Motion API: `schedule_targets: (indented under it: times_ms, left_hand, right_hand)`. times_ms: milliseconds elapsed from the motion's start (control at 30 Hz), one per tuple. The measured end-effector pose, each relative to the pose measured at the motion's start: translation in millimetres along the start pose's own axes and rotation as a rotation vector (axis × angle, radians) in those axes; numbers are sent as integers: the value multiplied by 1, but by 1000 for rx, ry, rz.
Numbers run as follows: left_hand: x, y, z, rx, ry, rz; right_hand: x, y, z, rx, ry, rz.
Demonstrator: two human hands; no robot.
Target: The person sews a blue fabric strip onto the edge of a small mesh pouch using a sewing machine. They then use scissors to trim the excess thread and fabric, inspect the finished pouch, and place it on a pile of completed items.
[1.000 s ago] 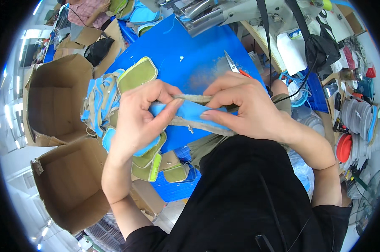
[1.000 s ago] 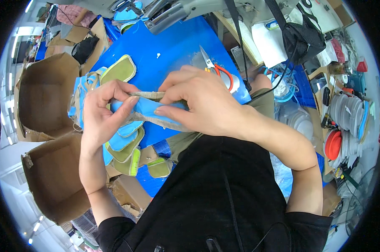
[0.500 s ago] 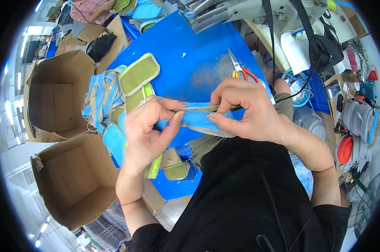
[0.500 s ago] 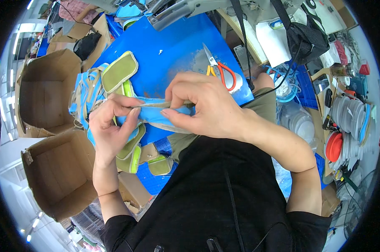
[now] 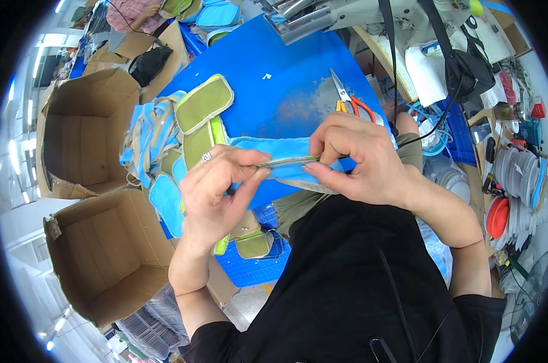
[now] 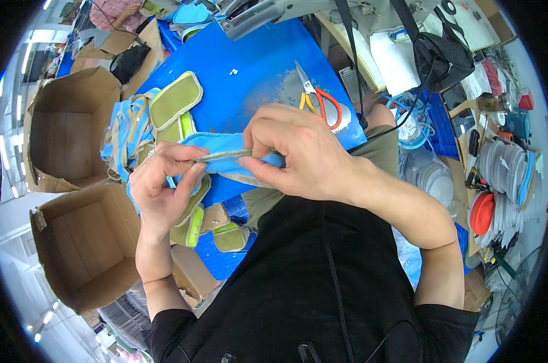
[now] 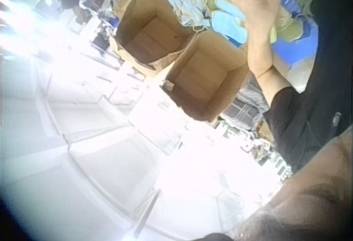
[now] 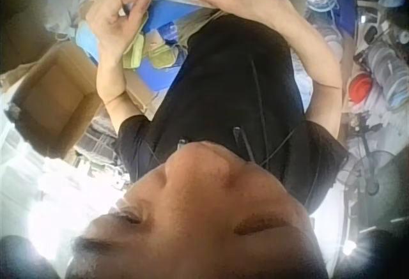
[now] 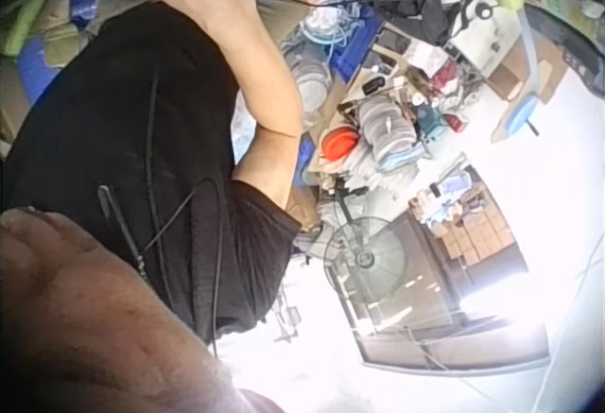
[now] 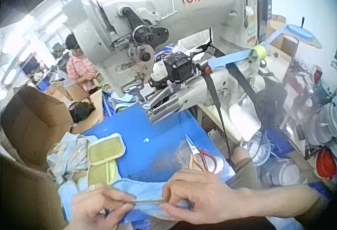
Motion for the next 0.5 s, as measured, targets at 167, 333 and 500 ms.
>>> schedule_targets:
  times_ms: [167, 333, 500]
  left_hand:
    - [2, 0, 10, -14, -26, 1]
    - [4, 0, 23, -81, -75, 1]
    - [3, 0, 39, -156, -133, -12]
  right_hand:
    - [0, 3, -6, 15, 21, -2]
    - [1, 8, -12, 28, 23, 12]
    - [5, 16, -19, 1, 41, 0]
Point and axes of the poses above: each hand's wrist, its own y-axis away from the middle knuckle, its own x-axis out of the back of the hand, z = x × y, the point moved 8 cm from there along -y, towards the middle knuckle, and after that the axes turned 13 degrees about -x, right-handed, at the moved point
